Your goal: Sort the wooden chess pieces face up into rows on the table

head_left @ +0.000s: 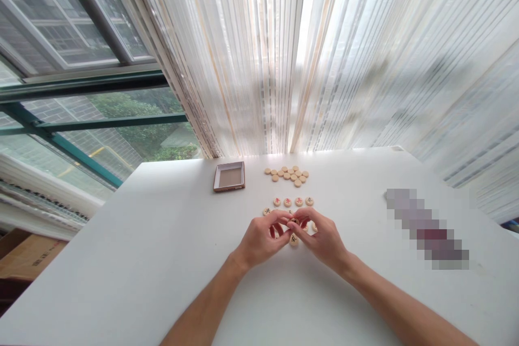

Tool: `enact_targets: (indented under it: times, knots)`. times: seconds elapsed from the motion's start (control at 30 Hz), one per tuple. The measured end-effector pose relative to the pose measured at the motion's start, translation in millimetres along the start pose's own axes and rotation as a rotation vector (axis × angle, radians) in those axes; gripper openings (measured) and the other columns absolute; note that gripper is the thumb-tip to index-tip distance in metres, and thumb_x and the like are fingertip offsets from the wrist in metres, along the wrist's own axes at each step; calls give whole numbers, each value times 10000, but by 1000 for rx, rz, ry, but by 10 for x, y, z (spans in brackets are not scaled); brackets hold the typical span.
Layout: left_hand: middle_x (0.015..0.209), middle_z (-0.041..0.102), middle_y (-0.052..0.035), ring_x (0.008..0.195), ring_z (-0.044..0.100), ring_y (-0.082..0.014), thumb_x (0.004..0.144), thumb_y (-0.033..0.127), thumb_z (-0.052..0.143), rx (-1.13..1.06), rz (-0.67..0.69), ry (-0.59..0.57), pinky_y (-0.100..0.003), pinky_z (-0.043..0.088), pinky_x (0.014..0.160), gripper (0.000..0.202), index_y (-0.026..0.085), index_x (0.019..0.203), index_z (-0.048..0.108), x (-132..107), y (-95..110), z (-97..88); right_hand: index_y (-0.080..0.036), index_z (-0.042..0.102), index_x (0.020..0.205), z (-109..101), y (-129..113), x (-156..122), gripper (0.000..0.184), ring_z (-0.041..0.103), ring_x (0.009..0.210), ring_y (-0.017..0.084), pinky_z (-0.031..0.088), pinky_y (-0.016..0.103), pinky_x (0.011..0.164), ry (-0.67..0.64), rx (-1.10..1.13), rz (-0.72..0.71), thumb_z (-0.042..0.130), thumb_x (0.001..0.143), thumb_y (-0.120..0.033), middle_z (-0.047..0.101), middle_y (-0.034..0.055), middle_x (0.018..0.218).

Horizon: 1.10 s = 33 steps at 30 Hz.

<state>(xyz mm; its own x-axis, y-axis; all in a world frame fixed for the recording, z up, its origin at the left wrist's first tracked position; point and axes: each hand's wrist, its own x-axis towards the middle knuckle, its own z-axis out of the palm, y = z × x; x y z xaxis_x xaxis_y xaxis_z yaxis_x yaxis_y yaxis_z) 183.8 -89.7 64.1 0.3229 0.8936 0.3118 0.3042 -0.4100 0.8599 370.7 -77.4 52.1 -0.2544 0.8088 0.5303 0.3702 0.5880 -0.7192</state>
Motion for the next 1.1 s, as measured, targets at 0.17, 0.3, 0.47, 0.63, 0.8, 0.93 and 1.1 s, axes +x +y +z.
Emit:
enact_targets:
  times: [0.17,0.3,0.47,0.63,0.8,0.93,1.1]
  knots:
    - [921,755,-45,670,685,-134,868,286,658,23,1,2,-248,553,623,250,220,1109,644,-2,-1,5,-218,616,946,-1,2,-11,73,648,682,145,549,256,623,-2,20,5,594,946,-288,698,28,819]
    - [900,746,-38,655,674,-124,864,281,663,29,-8,10,-235,543,610,255,219,1110,636,3,-3,-9,-222,614,997,-7,-6,-18,81,671,740,156,551,237,600,-13,34,3,546,963,-248,709,45,883]
    - [875,733,-38,629,647,-109,867,289,662,-13,-42,8,-212,519,577,271,202,1120,623,16,2,-31,-219,608,1053,-11,-19,-22,131,678,757,160,550,214,544,-15,38,13,528,949,-219,706,57,924]
    - [884,729,-46,653,653,-117,880,316,653,-62,-70,15,-212,512,577,283,189,1131,628,26,25,-42,-219,597,1097,-16,-39,-17,174,681,744,162,553,215,529,-37,46,-2,523,940,-207,700,60,913]
    - [875,729,-49,675,672,-134,889,347,647,-98,-75,29,-223,512,585,302,191,1147,625,34,44,-40,-228,588,1156,-20,-45,-16,231,682,754,165,551,221,524,-55,57,-12,541,931,-206,694,61,922]
    - [851,720,-49,658,667,-133,892,372,643,-105,-81,33,-224,510,574,321,182,1151,629,39,63,-45,-236,581,1185,-22,-35,-15,262,690,758,168,579,250,579,-71,64,-22,542,929,-204,693,57,935]
    - [874,725,-58,668,677,-136,895,369,642,-111,-82,31,-222,518,571,326,178,1159,626,39,71,-54,-242,574,1202,-20,-18,-16,280,689,772,166,594,280,662,-73,65,-34,546,929,-186,689,53,957]
